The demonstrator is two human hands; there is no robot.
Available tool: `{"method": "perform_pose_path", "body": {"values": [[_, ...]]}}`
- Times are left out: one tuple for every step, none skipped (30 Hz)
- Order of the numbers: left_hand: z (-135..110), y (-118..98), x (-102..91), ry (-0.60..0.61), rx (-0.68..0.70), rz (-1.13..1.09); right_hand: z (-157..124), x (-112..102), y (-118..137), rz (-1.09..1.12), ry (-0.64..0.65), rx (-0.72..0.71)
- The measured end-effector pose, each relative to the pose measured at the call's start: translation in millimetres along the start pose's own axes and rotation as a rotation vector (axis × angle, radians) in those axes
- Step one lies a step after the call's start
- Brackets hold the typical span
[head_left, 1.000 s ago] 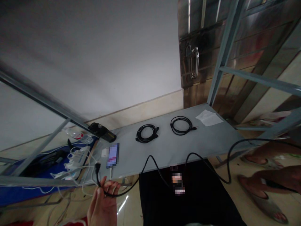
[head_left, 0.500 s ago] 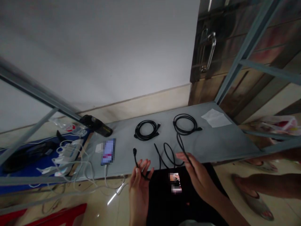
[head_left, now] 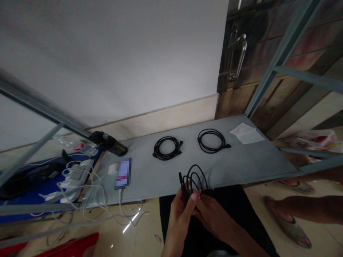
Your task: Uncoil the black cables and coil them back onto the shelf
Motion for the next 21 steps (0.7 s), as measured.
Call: {"method": "perform_pose_path", "body": {"values": [[-2.2, -5.7, 5.2, 0.021, 0.002, 0.040, -1.8, -1.0, -1.0, -0.024, 0.002, -0.011], [-3.4, -10.1, 9.9, 0.032, 0.009, 0.068, -2.8, -2.3, -1.5, -0.041, 0.017, -0.012], [-3.4, -13.5, 13.9, 0.037, 0.023, 0.085, -3.2, -4.2, -1.1, -0.055, 0.037, -0.010], [-1.8, -16.3, 17.1, 0.046, 0.043, 0.094, -2.7, -7.0, 0.3, -0.065, 0.050, -0.009], [1.5, -19.0, 19.2, 0.063, 0.063, 0.093, -1.8, -10.6, 2.6, -0.072, 0.054, -0.015], [6.9, -22.3, 19.9, 0.077, 0.088, 0.079, -0.5, -15.0, 5.6, -0.075, 0.044, -0.024], [14.7, -26.5, 18.7, 0.081, 0.114, 0.045, 0.8, -20.4, 8.9, -0.078, 0.010, -0.038], [25.0, -31.8, 15.5, 0.074, 0.142, -0.010, 1.7, -26.6, 12.1, -0.080, -0.044, -0.054], [38.1, -38.2, 10.0, 0.054, 0.171, -0.085, 1.8, -33.2, 14.7, -0.077, -0.108, -0.066], [53.6, -45.3, 2.5, 0.020, 0.200, -0.176, 0.8, -39.9, 16.1, -0.069, -0.171, -0.072], [71.4, -52.7, -6.3, 0.003, 0.228, -0.265, -1.4, -46.4, 16.1, -0.058, -0.230, -0.072], [90.8, -60.0, -16.2, -0.016, 0.261, -0.334, -4.8, -52.7, 14.5, -0.048, -0.281, -0.063], [111.0, -66.1, -26.9, -0.046, 0.287, -0.355, -9.6, -58.4, 11.3, -0.040, -0.321, -0.045], [131.4, -70.6, -37.8, -0.075, 0.304, -0.361, -15.6, -63.4, 6.5, -0.035, -0.346, -0.018], [151.0, -73.2, -48.4, -0.112, 0.319, -0.360, -22.7, -67.9, 0.6, -0.035, -0.364, 0.013], [169.0, -73.5, -58.4, -0.155, 0.333, -0.352, -31.0, -71.8, -6.1, -0.041, -0.372, 0.047], [184.8, -71.4, -67.4, -0.201, 0.342, -0.331, -40.1, -75.2, -13.1, -0.052, -0.375, 0.080], [197.9, -67.3, -75.4, -0.248, 0.348, -0.296, -49.8, -78.1, -20.0, -0.067, -0.374, 0.112], [208.2, -61.4, -82.4, -0.294, 0.353, -0.249, -60.1, -80.9, -26.6, -0.081, -0.375, 0.143], [215.5, -54.3, -88.8, -0.343, 0.359, -0.189, -70.5, -83.4, -32.6, -0.095, -0.378, 0.173], [220.1, -46.5, -94.6, -0.392, 0.367, -0.119, -80.9, -85.6, -38.0, -0.108, -0.386, 0.201]]}}
Point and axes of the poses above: each hand's wrist, its own z-axis towards the middle knuckle, its own x-axis out of the palm, y = z × x, the point moved 2 cm from there along z, towards the middle knuckle, and after that the axes turned 11 degrees about z, right-handed, at the moved point
